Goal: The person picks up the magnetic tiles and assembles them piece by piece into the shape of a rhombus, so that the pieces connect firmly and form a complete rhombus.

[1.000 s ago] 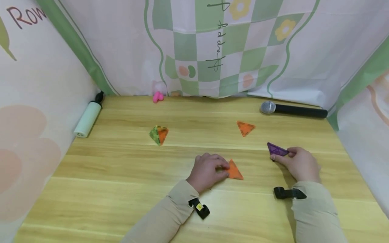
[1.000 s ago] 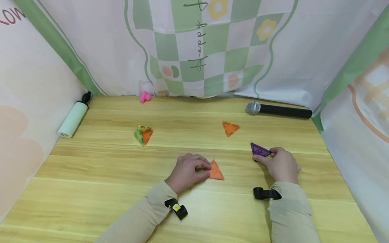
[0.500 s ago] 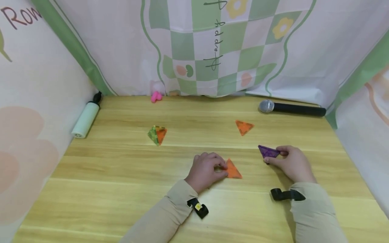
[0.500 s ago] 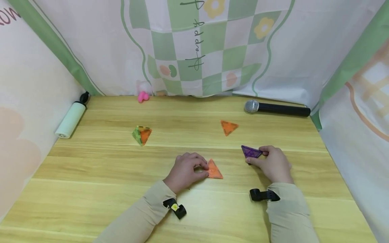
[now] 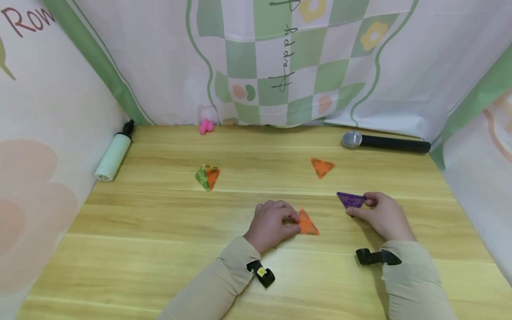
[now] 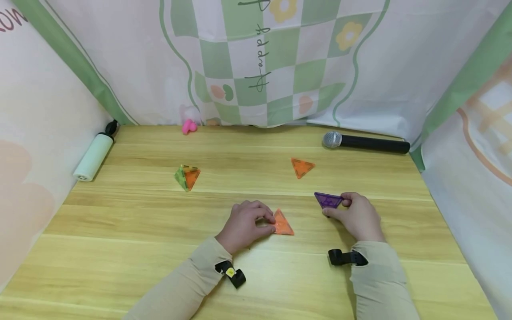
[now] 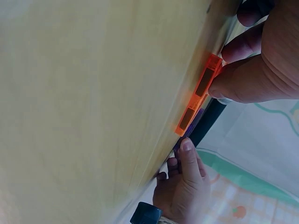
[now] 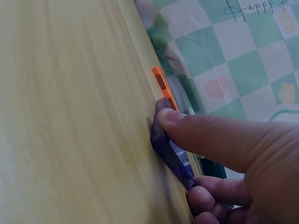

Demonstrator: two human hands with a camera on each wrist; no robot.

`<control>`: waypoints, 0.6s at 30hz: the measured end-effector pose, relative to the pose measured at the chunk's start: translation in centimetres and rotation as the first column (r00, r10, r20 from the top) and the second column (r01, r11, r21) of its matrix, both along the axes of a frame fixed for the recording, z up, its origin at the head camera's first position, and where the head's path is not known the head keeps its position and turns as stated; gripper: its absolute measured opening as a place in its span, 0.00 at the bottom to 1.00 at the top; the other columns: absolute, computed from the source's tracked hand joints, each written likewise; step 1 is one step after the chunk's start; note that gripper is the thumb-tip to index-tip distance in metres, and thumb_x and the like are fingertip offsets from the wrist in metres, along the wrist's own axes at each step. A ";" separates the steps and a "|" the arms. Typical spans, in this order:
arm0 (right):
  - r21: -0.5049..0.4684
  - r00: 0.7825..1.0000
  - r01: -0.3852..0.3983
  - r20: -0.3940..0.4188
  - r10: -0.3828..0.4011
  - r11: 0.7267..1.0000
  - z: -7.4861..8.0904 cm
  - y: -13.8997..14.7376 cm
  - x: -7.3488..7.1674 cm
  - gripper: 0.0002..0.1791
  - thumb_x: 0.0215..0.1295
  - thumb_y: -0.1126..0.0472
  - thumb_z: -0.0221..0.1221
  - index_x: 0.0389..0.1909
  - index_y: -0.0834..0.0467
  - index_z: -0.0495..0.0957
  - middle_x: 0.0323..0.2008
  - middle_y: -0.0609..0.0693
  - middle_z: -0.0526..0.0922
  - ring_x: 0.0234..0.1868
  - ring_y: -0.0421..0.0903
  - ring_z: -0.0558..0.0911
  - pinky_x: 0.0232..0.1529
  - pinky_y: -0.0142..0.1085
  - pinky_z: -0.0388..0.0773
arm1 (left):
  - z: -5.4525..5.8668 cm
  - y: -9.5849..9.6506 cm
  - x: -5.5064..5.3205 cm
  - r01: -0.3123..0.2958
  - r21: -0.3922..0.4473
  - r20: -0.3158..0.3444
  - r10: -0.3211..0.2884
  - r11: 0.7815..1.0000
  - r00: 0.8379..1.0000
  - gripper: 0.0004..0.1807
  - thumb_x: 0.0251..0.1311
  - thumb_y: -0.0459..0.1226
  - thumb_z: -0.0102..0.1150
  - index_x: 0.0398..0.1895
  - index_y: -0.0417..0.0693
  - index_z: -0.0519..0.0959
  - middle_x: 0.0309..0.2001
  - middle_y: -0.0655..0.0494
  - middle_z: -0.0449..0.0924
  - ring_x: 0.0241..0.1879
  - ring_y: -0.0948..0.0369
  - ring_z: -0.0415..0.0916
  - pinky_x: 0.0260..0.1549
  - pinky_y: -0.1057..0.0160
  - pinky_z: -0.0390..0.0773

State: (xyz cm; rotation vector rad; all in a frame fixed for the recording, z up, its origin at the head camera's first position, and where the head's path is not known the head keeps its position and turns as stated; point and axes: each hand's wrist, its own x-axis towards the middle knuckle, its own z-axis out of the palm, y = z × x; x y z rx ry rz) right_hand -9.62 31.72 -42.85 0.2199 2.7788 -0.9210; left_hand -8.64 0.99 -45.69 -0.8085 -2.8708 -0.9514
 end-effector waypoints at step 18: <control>-0.063 0.990 0.004 -0.139 -0.013 0.998 -0.5 -2.0 0.4 0.40 0.61 0.46 0.70 0.61 0.71 0.67 0.45 0.61 0.80 0.44 0.55 0.79 0.42 0.41 0.72 | 0.0 0.0 0.0 -0.002 -0.007 -0.001 0.002 1.000 1.000 0.07 0.58 0.53 0.71 0.37 0.68 0.86 0.45 0.77 0.80 0.43 0.69 0.71 0.42 0.63 0.62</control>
